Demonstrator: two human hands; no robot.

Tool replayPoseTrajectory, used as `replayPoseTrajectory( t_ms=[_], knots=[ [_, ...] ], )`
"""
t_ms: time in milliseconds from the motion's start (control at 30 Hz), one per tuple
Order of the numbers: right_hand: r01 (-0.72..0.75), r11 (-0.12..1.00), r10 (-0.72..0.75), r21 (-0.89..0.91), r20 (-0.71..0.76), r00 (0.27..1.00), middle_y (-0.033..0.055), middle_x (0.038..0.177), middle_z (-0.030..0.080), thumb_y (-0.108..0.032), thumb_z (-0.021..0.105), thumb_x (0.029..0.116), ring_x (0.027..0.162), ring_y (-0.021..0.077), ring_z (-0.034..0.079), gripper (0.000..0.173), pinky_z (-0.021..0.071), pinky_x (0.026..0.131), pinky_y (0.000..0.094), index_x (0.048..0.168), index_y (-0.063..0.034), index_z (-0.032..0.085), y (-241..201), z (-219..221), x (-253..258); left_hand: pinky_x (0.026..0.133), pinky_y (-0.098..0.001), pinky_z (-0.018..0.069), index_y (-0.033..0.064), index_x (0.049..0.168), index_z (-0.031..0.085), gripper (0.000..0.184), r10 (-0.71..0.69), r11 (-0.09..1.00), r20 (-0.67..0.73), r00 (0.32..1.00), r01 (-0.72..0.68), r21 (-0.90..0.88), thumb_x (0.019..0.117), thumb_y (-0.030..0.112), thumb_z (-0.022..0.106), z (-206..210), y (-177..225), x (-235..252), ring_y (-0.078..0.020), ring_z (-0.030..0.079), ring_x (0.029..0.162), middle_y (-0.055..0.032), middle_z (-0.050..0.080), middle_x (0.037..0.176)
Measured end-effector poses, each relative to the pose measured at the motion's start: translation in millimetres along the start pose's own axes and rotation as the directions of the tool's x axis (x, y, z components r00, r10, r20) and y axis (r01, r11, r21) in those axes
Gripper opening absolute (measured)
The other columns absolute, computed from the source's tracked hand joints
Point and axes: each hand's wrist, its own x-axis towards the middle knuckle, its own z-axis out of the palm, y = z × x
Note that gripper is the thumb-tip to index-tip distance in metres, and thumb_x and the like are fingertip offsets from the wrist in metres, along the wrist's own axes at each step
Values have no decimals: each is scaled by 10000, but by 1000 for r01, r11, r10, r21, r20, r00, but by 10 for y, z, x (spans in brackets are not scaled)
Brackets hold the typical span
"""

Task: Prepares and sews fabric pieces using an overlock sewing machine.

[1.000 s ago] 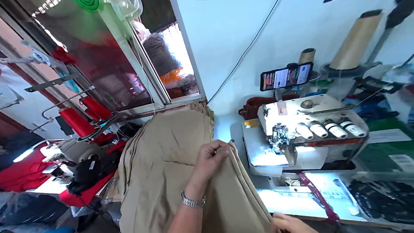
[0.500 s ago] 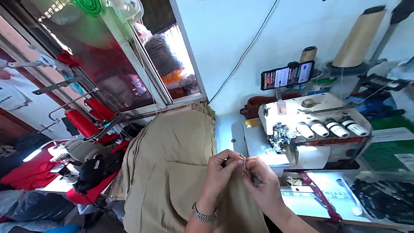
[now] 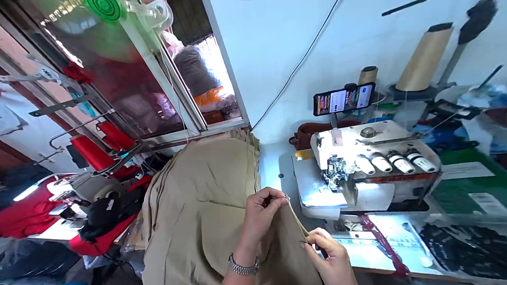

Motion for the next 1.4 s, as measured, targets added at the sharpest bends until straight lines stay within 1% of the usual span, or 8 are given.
replayPoseTrajectory(
  t_ms=[133, 300, 567, 733, 867, 1033, 1300, 1400],
  knots=[
    [-5, 1000, 5, -3, -26, 1000, -14, 846, 718, -198, 707, 875, 852, 36, 621, 145, 488, 768, 192, 793, -90, 758, -104, -82, -8, 754, -264, 574, 40, 942, 727, 60, -54, 997, 31, 998, 56, -55, 915, -5, 697, -11, -65, 80, -108, 677, 794, -53, 729, 884],
    [-138, 990, 137, -4, -61, 989, -35, 787, 707, -203, 736, 845, 782, -13, 650, 126, 528, 737, 161, 782, -98, 760, -50, -192, -22, 716, -272, 561, 18, 951, 712, 48, -122, 990, 73, 990, 127, -68, 927, -19, 691, 232, -246, 247, -123, 663, 757, -81, 721, 865],
    [-297, 952, 306, 76, -178, 935, -35, 758, 679, -64, 701, 875, 706, -37, 620, 69, 525, 690, 151, 812, -35, 702, -228, -737, -24, 664, -232, 530, 23, 942, 676, 32, 47, 998, 165, 985, -41, -39, 933, -5, 663, 989, -333, 419, -83, 623, 733, -42, 673, 852],
    [-340, 931, 350, 135, -57, 935, -11, 814, 677, 11, 695, 825, 707, -9, 628, 74, 546, 662, 171, 896, -3, 679, -70, -743, -120, 774, -272, 570, 33, 948, 689, 55, 121, 966, 179, 976, -157, 203, 905, 6, 709, 1156, -460, 374, -106, 659, 830, -53, 681, 938],
    [-365, 902, 368, 231, 31, 929, 19, 941, 721, 72, 602, 835, 815, 9, 682, 272, 585, 747, 199, 1101, 51, 657, 49, -599, -202, 904, -395, 523, 103, 923, 784, 69, 327, 682, 192, 926, -371, 630, 907, 119, 719, 1190, -509, 165, -241, 619, 1040, -92, 665, 1069],
    [-366, 911, 371, 191, 9, 929, -39, 833, 701, 60, 538, 871, 751, -59, 632, 175, 533, 712, 147, 935, 23, 696, 93, -676, -234, 1016, -534, 481, 158, 1191, 773, 310, 258, 357, 207, 944, -292, 888, 921, 123, 625, 1353, -451, -273, -281, 674, 1174, -52, 727, 1255],
    [-379, 876, 405, 298, -29, 914, -90, 817, 714, 59, 518, 872, 735, -47, 646, 233, 538, 680, 149, 924, -57, 714, 93, -783, -109, 1052, -526, 470, 200, 1257, 749, 334, 276, 361, 151, 949, -248, 899, 955, 160, 611, 1512, -533, -205, -269, 646, 1227, -56, 697, 1315],
    [-372, 868, 409, 330, -47, 912, -82, 806, 717, 35, 515, 871, 727, -24, 656, 241, 547, 664, 167, 912, -76, 725, 106, -749, -27, 1025, -480, 506, 148, 1260, 740, 315, 214, 507, 168, 962, -257, 823, 989, 163, 581, 1425, -506, -144, -255, 653, 1215, -72, 694, 1317]
  ],
)
